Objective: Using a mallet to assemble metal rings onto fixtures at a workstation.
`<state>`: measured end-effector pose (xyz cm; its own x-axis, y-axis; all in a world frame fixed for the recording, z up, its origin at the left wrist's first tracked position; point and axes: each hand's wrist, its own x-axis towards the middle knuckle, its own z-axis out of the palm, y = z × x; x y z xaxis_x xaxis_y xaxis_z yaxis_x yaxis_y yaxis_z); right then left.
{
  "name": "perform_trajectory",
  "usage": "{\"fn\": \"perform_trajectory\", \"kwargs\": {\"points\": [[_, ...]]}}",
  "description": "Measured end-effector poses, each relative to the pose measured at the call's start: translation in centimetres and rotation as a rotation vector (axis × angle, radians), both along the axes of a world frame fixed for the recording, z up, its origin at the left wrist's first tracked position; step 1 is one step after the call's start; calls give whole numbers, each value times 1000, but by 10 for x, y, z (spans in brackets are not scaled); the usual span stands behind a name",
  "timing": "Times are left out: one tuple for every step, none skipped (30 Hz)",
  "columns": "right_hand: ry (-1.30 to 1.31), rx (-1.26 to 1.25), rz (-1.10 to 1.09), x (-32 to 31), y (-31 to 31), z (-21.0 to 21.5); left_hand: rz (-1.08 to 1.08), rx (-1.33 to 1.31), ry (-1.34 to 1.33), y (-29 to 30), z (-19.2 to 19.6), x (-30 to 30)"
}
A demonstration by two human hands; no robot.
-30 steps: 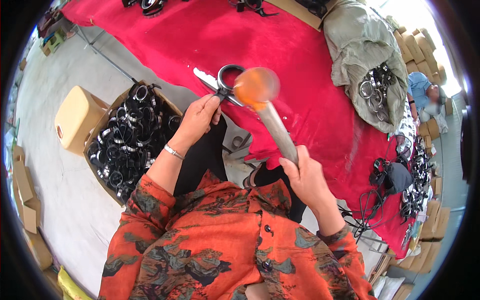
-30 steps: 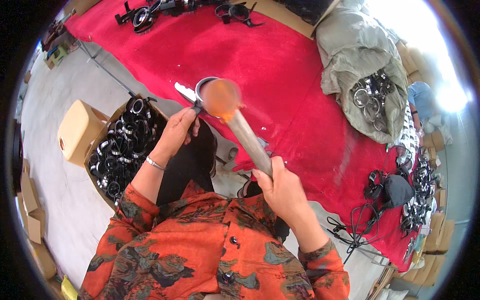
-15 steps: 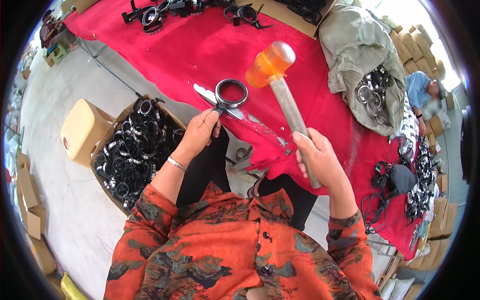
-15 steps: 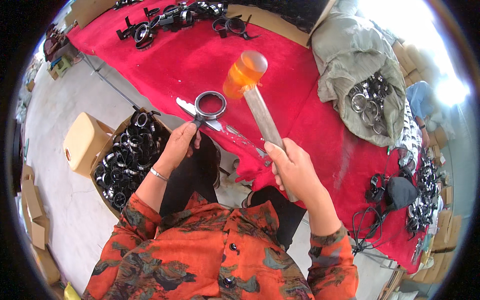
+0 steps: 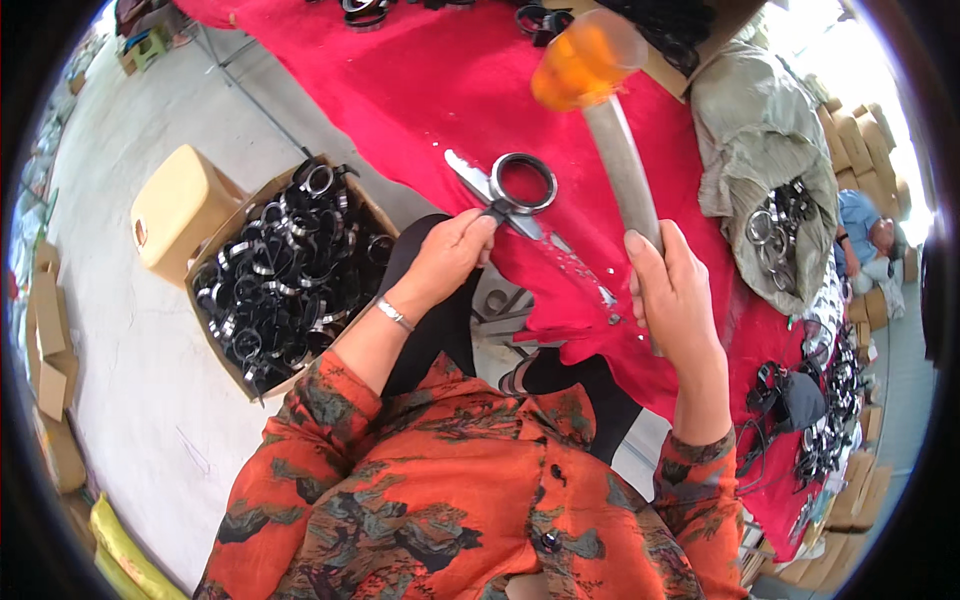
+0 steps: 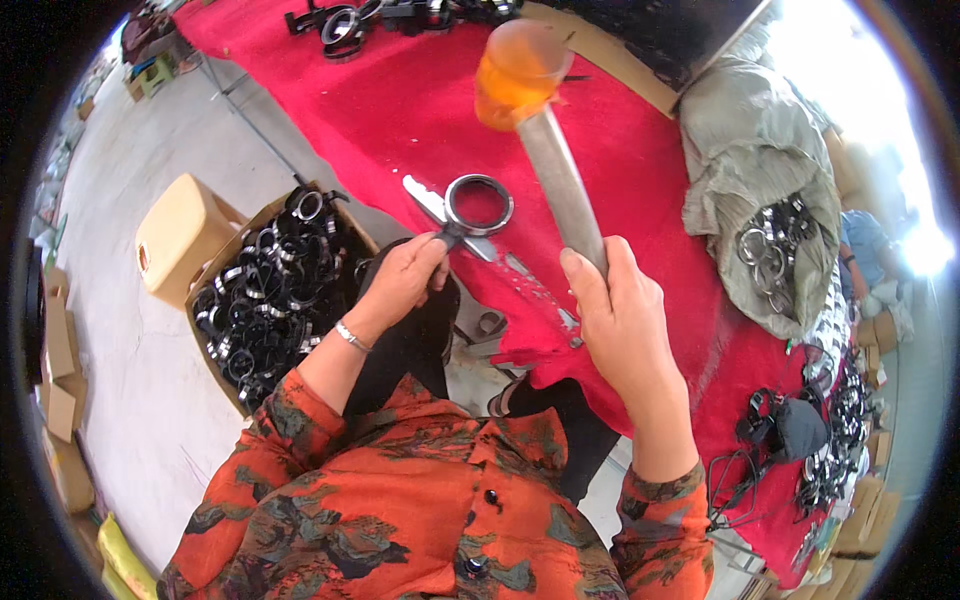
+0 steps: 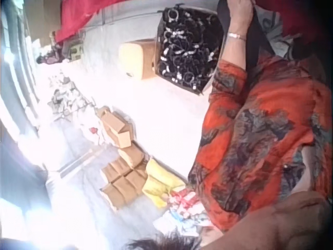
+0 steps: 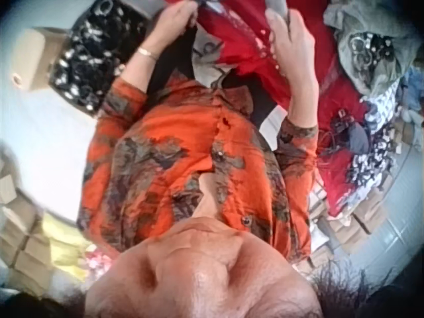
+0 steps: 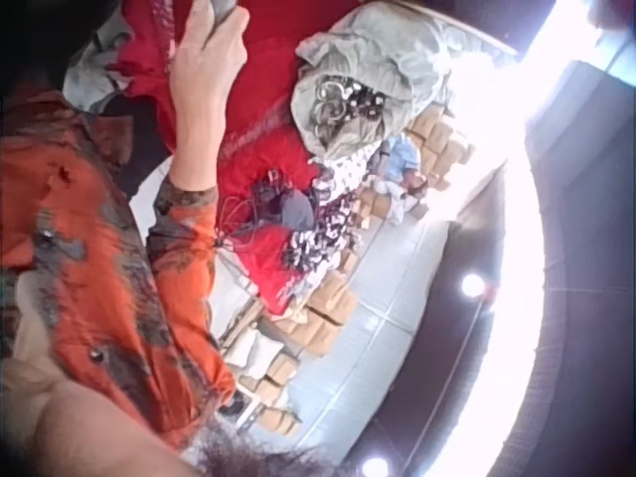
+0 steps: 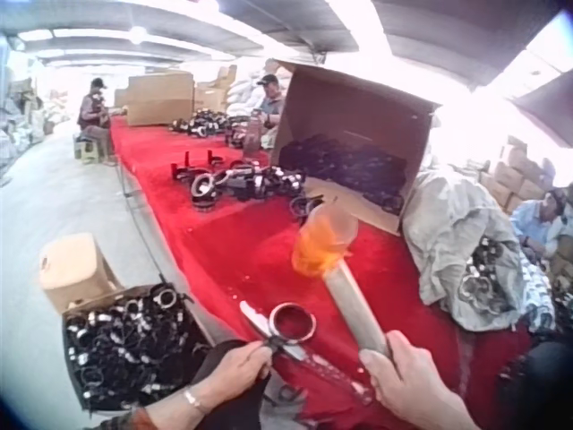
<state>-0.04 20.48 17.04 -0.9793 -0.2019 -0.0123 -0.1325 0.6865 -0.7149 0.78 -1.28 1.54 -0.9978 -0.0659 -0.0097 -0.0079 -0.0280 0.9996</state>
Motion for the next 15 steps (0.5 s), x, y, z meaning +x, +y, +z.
{"fn": "perform_trajectory", "kwargs": {"points": [[-2,-3,12,-4,3,-11,-23,23,22,2,-3,-3],[62,131,74,-12,11,-31,-43,44,44,3,-2,-5],[124,262,138,-17,13,-44,-55,32,33,5,1,-8],[-191,137,-88,-17,-5,-24,-55,21,18,6,3,-9],[-245,133,-75,-20,0,-17,-18,27,1,8,5,-7],[-298,130,-60,-27,12,-14,0,-23,22,7,8,-3],[-331,47,-72,-23,20,-14,29,-29,9,1,4,9],[-353,-31,-87,-19,29,-14,97,-108,142,-2,0,18],[-327,-30,-111,-13,39,-17,165,-190,264,-4,-6,27],[-307,-29,-147,-5,51,-21,181,-190,245,-13,-12,39],[-322,-26,-143,2,65,-28,270,-398,296,-30,-19,55],[-323,-63,-172,9,79,-33,344,-603,349,-47,-24,69],[-322,-100,-204,15,88,-36,369,-574,189,-67,-31,81],[-334,-98,-201,19,90,-40,403,-547,28,-90,-41,93],[-359,-164,-251,23,92,-40,419,-554,-70,-111,-50,100]]}}
